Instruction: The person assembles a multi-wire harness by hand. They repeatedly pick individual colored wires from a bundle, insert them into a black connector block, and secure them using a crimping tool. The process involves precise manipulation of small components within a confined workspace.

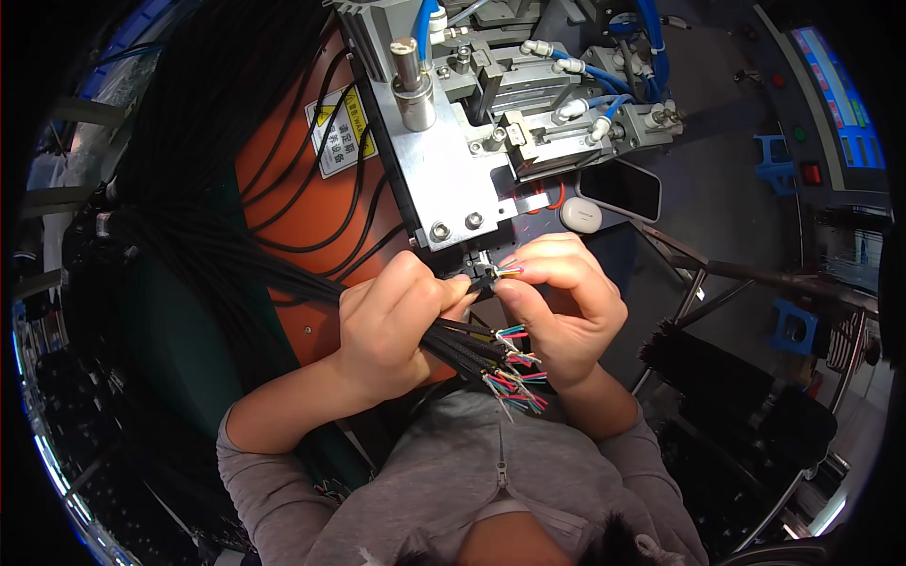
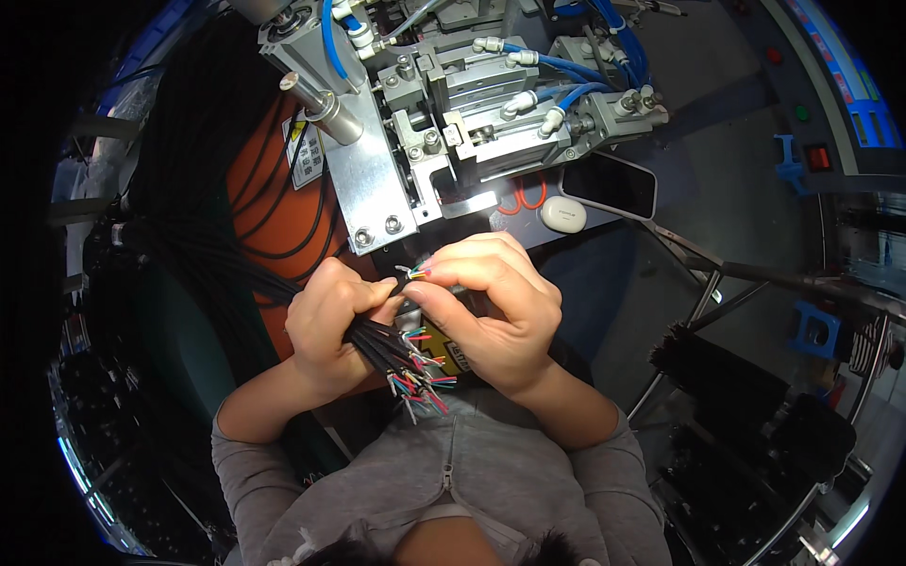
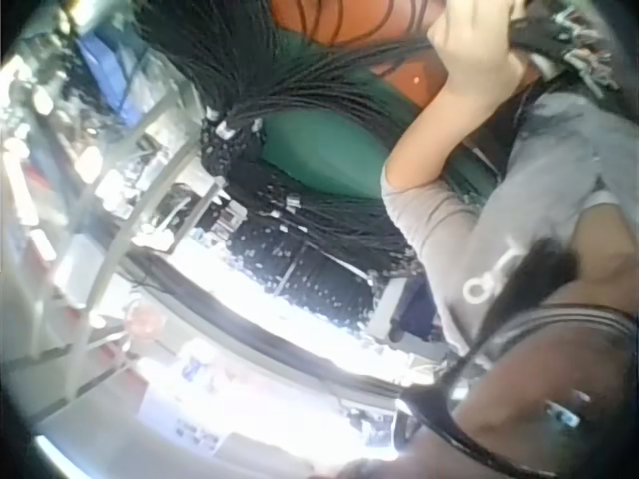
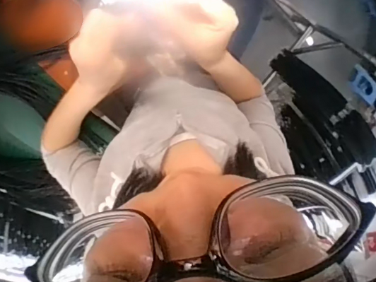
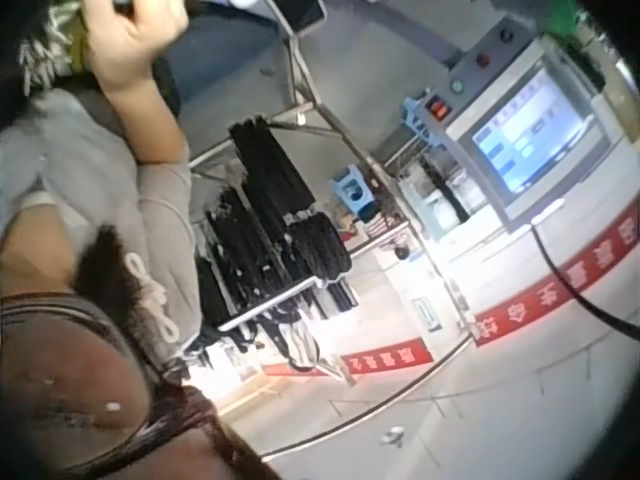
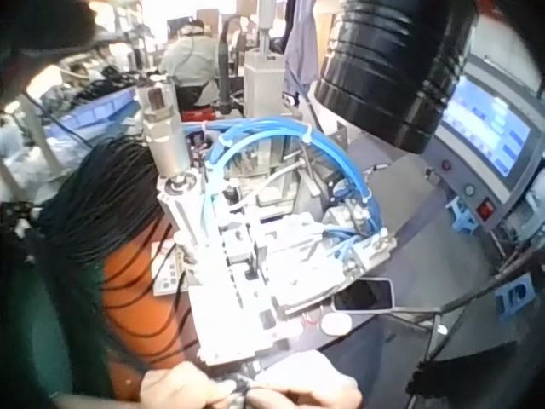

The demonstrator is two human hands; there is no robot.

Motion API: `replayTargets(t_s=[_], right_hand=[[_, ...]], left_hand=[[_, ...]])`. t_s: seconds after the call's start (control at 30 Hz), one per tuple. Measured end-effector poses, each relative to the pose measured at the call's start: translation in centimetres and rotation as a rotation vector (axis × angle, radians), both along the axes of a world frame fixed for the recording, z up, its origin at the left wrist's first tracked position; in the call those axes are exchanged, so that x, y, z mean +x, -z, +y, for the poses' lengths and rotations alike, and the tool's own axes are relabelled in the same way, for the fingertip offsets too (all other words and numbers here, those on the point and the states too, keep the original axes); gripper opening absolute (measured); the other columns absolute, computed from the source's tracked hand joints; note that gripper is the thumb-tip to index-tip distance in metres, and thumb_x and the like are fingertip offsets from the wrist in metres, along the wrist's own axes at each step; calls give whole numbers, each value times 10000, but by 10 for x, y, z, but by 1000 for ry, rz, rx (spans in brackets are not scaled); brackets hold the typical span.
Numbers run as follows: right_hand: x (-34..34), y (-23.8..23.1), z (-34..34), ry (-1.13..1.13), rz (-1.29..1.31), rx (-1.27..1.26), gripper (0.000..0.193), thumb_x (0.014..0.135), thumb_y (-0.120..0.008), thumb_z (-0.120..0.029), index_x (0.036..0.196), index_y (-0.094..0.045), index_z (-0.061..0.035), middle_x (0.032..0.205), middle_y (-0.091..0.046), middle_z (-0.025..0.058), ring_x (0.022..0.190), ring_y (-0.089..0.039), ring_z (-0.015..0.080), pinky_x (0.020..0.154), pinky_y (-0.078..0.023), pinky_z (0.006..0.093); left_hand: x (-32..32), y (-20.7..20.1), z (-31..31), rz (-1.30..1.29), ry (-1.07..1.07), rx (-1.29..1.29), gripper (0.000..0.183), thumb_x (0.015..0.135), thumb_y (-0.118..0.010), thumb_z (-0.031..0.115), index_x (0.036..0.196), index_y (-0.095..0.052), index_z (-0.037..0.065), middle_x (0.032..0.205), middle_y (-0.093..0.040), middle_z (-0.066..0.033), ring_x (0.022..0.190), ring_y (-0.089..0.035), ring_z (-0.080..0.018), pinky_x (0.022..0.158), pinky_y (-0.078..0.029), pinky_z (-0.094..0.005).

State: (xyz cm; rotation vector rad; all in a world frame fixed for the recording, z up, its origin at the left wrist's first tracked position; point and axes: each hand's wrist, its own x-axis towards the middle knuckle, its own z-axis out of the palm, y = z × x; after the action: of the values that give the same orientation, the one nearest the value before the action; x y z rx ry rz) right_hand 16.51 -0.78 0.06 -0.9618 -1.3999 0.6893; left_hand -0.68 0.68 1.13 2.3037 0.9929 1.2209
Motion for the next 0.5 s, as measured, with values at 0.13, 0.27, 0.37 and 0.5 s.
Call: replayTargets(t_s=[0.13,0.27,0.37,0.5], right_hand=[[-1,1,1,-14,83,-88,181,686,-777,47,815,-656,8,818,-676,115,747,-635,182,666,-485,272],[0,2,-3,-75,206,-202,174,692,-774,48,811,-653,11,802,-664,108,737,-626,174,673,-484,262],[1,2,-2,-67,135,-132,168,697,-769,50,811,-649,16,796,-653,101,751,-621,166,694,-482,258],[2,1,-3,-82,131,-148,154,715,-750,64,825,-648,31,828,-650,103,789,-614,148,718,-480,255]], left_hand=[[-1,2,-2,57,17,57,153,684,-712,18,819,-640,4,670,-490,-36,517,-521,-134,418,-400,-270],[-1,2,0,105,20,154,120,696,-695,35,807,-649,25,675,-494,-8,531,-523,-117,423,-399,-252],[-1,2,1,120,23,183,131,687,-702,36,810,-655,40,685,-503,-2,536,-523,-110,424,-391,-241],[-2,1,1,152,27,196,140,685,-704,43,817,-658,57,702,-518,0,544,-526,-106,425,-382,-230]])
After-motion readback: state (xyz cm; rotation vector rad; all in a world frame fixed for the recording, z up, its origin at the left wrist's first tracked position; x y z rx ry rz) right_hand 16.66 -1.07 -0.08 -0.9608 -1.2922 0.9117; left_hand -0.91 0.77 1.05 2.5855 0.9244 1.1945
